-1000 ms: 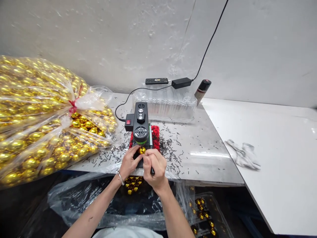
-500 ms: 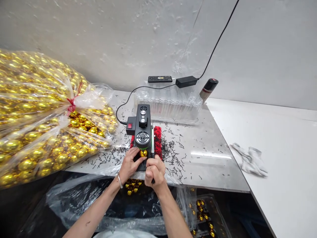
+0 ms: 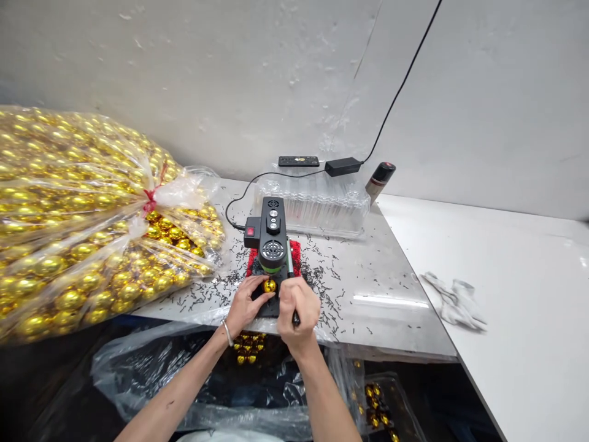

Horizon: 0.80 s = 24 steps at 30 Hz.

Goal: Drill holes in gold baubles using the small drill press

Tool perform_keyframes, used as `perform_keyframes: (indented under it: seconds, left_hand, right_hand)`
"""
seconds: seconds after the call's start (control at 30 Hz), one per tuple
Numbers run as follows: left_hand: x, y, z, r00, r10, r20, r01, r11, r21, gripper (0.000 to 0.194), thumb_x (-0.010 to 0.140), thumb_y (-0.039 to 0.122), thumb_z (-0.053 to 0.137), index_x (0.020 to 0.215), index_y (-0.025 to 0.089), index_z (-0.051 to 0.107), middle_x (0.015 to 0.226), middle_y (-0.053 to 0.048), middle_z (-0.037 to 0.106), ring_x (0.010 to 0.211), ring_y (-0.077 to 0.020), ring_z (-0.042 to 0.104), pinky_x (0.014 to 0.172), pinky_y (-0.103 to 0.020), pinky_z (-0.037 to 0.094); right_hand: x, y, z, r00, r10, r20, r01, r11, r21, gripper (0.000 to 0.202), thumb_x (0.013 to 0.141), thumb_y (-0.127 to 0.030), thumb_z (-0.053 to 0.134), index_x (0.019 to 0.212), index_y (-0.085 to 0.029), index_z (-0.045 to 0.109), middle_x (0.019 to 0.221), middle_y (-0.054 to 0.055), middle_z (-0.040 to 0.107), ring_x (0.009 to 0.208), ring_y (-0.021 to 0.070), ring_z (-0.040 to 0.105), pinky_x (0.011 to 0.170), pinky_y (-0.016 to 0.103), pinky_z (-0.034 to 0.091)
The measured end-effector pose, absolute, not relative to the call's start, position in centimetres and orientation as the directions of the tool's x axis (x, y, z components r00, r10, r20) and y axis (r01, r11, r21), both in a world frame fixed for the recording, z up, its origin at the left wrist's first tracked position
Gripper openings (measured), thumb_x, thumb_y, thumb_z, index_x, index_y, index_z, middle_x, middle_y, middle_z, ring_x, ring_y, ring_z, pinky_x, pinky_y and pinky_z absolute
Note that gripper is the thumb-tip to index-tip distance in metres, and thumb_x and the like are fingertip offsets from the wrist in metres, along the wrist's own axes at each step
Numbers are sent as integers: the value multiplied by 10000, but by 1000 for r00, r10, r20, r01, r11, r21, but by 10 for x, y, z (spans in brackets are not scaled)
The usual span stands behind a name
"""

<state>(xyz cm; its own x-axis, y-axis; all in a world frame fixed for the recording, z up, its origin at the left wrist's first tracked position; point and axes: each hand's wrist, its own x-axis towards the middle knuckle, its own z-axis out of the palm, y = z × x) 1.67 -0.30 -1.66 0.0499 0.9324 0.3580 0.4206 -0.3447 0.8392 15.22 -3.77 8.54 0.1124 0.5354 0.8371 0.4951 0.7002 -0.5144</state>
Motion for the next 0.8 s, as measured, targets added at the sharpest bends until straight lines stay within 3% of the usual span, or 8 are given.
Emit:
perform_keyframes:
  seconds: [0.13,0.27,0.37,0.47,0.53,0.67,0.8]
  left_hand:
    - [-1,-38,-7,120,887,445,446,-449,774,315,868,323,666,1168,224,655,1130,-114,703,1099,-275,616,992,-480,468]
    - [-19,-87,-11,349,796,495,498,-604,622,400,882,358,652,1261,243,597,1122,-117,701,1086,-271,622,1004,-482,460]
    - [-32,-93,-15,354,772,529,561,-627,540,437,873,438,646,1254,229,594,1116,-127,695,1055,-283,625,943,-474,491]
    - [-53,-58,-1,138,819,557,710,-474,521,273,963,284,495,1195,221,625,1151,-129,681,1092,-274,607,947,-461,477]
    - [-72,-21,18,-29,841,541,805,-301,511,264,959,208,456,1129,203,657,1169,-146,668,1133,-290,583,983,-479,443]
    - [-102,50,51,-122,961,247,921,17,390,194,881,165,535,995,163,692,1096,-185,671,1091,-338,593,962,-486,422]
    - [-109,85,54,-122,991,50,929,96,357,98,721,125,689,814,155,690,918,-169,696,998,-349,654,921,-456,439]
  right_hand:
    - [152,-41,110,110,601,792,452,679,-578,307,930,-95,430,644,-204,436,642,-3,497,625,122,513,572,272,392]
    - [152,-42,96,117,567,816,461,696,-550,298,916,-88,445,642,-203,457,647,-1,514,618,129,514,566,279,389]
    - [151,-41,83,141,555,820,460,697,-551,311,909,-86,449,621,-202,450,640,-2,524,612,132,527,558,279,398]
    - [150,-41,79,168,545,822,454,697,-555,323,906,-79,456,606,-197,437,622,-8,507,592,124,517,541,272,390]
    - [149,-41,78,171,543,822,453,697,-555,326,906,-77,459,603,-196,435,620,-7,501,592,122,514,539,271,389]
    - [150,-40,76,166,531,831,450,709,-543,316,908,-87,460,614,-201,447,615,-3,497,613,139,526,545,283,400]
    - [150,-40,74,157,533,831,460,705,-539,302,906,-93,459,625,-204,456,626,-1,509,623,143,535,552,289,406]
